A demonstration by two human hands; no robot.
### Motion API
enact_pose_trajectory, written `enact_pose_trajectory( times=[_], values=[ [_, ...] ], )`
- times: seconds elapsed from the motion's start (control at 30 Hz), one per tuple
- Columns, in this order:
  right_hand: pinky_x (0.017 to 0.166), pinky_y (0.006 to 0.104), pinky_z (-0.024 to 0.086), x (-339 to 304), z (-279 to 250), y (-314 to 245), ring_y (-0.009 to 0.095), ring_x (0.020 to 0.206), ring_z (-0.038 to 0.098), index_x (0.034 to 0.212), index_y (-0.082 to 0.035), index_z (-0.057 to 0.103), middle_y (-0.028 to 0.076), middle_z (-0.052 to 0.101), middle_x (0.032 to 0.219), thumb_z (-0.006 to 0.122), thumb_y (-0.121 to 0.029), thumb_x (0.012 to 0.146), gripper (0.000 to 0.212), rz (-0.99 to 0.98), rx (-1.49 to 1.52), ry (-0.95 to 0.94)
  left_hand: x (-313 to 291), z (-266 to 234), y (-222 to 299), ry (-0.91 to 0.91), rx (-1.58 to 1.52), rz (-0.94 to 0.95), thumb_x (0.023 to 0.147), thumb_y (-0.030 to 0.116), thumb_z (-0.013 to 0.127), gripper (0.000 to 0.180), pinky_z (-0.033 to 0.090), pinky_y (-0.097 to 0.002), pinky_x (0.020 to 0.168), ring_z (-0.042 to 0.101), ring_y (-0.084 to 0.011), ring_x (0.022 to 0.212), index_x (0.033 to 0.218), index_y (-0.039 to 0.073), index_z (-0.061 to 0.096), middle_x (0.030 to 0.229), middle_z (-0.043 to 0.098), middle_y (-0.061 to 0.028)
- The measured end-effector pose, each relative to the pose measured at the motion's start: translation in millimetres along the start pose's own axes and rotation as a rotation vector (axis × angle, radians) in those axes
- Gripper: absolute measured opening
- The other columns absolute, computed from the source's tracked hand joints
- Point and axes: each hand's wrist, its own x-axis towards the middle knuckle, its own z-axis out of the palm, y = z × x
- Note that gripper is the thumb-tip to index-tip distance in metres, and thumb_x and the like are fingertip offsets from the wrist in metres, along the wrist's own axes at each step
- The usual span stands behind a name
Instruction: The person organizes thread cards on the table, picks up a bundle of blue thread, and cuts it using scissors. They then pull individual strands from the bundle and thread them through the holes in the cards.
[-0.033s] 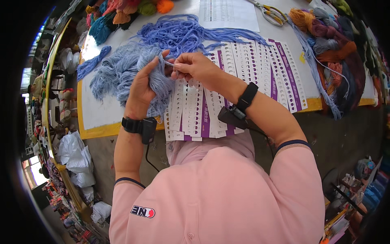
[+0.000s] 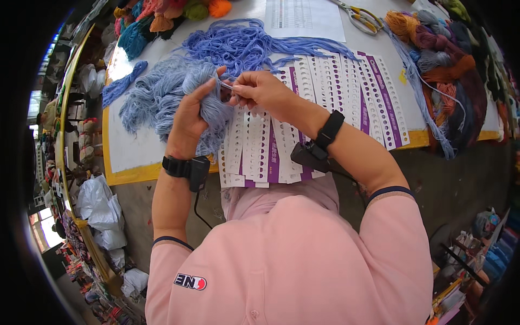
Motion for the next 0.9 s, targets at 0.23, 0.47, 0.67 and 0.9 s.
enact_pose_trajectory(
  times=[0.23, 0.47, 0.67, 0.9],
  values=[
    [0.06, 0.02, 0.046, -9.6, 3.6, -1.0, 0.006, 0.067, 0.055, 0.094, -0.002, 0.059, 0.006, 0.068, 0.084, 0.052, -0.014, 0.098, 0.014, -0.018, -0.085, 0.015, -1.3, 11.6, -9.0, 0.131, 0.145, 0.07, 0.083, -0.007, 0.063, 0.049, 0.058, -0.0334, 0.074, 0.068, -0.024, 0.087, 0.13, -0.001, 0.048, 0.099, 0.066, -0.0165],
    [0.058, 0.019, 0.045, -12.1, 2.0, 3.8, 0.005, 0.07, 0.055, 0.098, -0.004, 0.056, 0.007, 0.069, 0.087, 0.047, -0.015, 0.1, 0.015, -0.005, -0.002, 0.047, -3.4, 9.4, -10.1, 0.117, 0.142, 0.059, 0.084, -0.006, 0.063, 0.049, 0.058, -0.0329, 0.075, 0.068, -0.0235, 0.086, 0.13, -0.001, 0.048, 0.101, 0.066, -0.0167],
    [0.057, 0.0169, 0.043, -15.9, 3.3, 4.8, 0.004, 0.068, 0.054, 0.097, -0.004, 0.056, 0.005, 0.067, 0.082, 0.046, -0.014, 0.101, 0.015, -0.046, -0.073, 0.059, -4.9, 8.6, -11.1, 0.094, 0.172, 0.056, 0.084, -0.005, 0.062, 0.051, 0.056, -0.0328, 0.079, 0.067, -0.0204, 0.086, 0.133, 0.0, 0.049, 0.102, 0.067, -0.0153],
    [0.057, 0.0172, 0.042, -14.9, 6.0, -0.6, 0.005, 0.066, 0.054, 0.095, -0.004, 0.058, 0.004, 0.067, 0.08, 0.053, -0.015, 0.098, 0.012, -0.05, -0.215, 0.001, -5.5, 4.1, -13.2, 0.113, 0.245, 0.082, 0.083, -0.006, 0.063, 0.046, 0.055, -0.0339, 0.081, 0.067, -0.0219, 0.089, 0.128, -0.003, 0.052, 0.098, 0.067, -0.0135]
  ],
)
